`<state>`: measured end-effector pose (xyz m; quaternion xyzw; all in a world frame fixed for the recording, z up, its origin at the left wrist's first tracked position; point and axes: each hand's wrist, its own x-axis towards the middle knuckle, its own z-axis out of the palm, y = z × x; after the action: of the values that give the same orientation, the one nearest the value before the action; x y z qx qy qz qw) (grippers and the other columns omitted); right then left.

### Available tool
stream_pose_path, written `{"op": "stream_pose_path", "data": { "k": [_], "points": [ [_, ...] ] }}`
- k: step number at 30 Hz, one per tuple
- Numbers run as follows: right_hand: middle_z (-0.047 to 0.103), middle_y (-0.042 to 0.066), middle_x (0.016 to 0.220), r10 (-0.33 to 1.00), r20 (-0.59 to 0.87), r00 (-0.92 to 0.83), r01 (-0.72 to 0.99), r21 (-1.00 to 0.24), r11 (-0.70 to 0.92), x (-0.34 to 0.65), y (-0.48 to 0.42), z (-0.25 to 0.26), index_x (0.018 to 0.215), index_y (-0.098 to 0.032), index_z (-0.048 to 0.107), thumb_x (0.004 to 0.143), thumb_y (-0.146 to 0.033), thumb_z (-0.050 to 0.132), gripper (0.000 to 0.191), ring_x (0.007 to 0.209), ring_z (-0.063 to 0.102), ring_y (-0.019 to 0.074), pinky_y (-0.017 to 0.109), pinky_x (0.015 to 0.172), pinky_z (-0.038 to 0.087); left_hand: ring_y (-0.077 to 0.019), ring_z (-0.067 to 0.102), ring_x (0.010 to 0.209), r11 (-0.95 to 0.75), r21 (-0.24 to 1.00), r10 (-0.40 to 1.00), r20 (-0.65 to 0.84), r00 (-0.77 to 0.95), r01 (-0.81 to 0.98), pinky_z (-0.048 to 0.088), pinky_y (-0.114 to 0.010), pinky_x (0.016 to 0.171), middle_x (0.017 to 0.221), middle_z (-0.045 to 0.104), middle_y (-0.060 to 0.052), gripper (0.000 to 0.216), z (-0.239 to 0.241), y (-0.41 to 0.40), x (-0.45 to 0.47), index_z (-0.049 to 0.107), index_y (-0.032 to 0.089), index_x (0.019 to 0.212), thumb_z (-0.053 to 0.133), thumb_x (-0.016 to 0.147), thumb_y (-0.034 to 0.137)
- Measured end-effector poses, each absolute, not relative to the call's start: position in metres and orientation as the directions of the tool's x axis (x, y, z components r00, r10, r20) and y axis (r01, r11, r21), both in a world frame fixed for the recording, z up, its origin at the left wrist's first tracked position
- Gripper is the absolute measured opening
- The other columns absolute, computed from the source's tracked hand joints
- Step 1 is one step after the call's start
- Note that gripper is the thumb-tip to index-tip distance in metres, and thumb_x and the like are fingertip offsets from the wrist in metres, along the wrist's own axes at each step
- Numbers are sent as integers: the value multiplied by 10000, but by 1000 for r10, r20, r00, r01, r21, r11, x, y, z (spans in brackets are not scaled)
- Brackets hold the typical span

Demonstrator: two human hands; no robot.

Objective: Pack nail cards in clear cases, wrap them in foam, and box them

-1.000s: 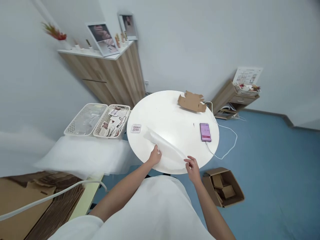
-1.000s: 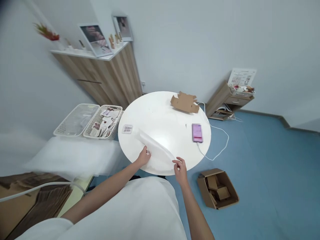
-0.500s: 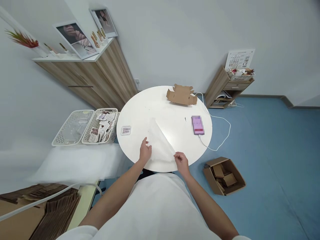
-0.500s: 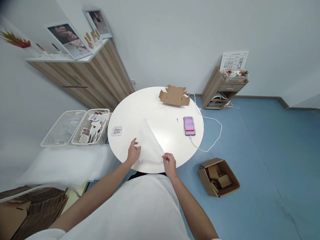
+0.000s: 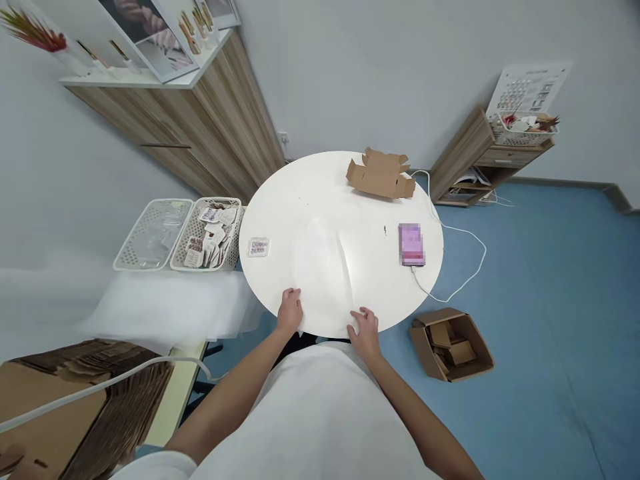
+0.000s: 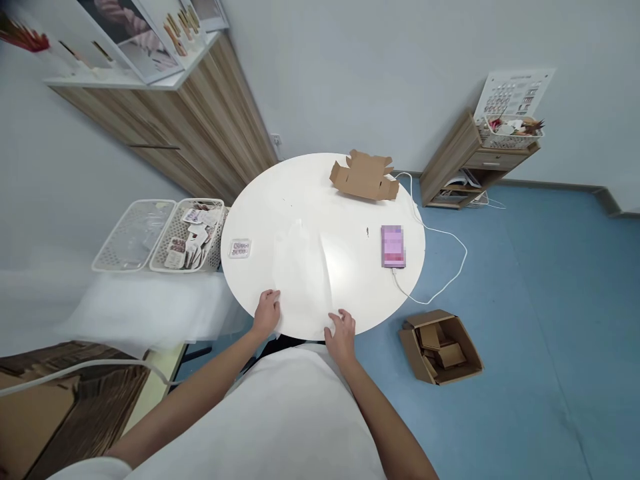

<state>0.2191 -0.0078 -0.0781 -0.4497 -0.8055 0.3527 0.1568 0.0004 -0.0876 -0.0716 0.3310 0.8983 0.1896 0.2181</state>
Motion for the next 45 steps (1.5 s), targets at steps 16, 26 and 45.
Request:
{"op": "stream_pose_path", "data": {
  "k": [16,26,45],
  "points": [
    [357,112,1366,647,-54,-760,570,-534,624,178,25,-88,1229,-220,424,783,-187,469,449,1266,290,272,479,969,261,-293,170,1314,467,426,884,-190,-428,775,138,-522,1020,1383,339,-84,446,-58,-69,14,440,274,1239,457,796,227],
    [408,123,1312,657,-93,-748,582,-568,582,177,33,-80,1147,-213,499,781,-213,464,368,1213,348,286,482,935,307,-286,110,1326,458,339,883,-285,-374,822,109,-536,1014,1423,254,-93,474,-59,-62,3,379,233,1286,421,815,215],
    [616,62,1048,595,-456,-662,387,-888,-250,-61,25,-42,1064,-217,558,730,-288,532,343,917,598,181,356,779,485,-220,336,1242,547,837,511,-314,-800,21,333,-363,991,1345,354,-135,494,-71,-99,-196,335,143,1295,421,814,210]
  ]
}}
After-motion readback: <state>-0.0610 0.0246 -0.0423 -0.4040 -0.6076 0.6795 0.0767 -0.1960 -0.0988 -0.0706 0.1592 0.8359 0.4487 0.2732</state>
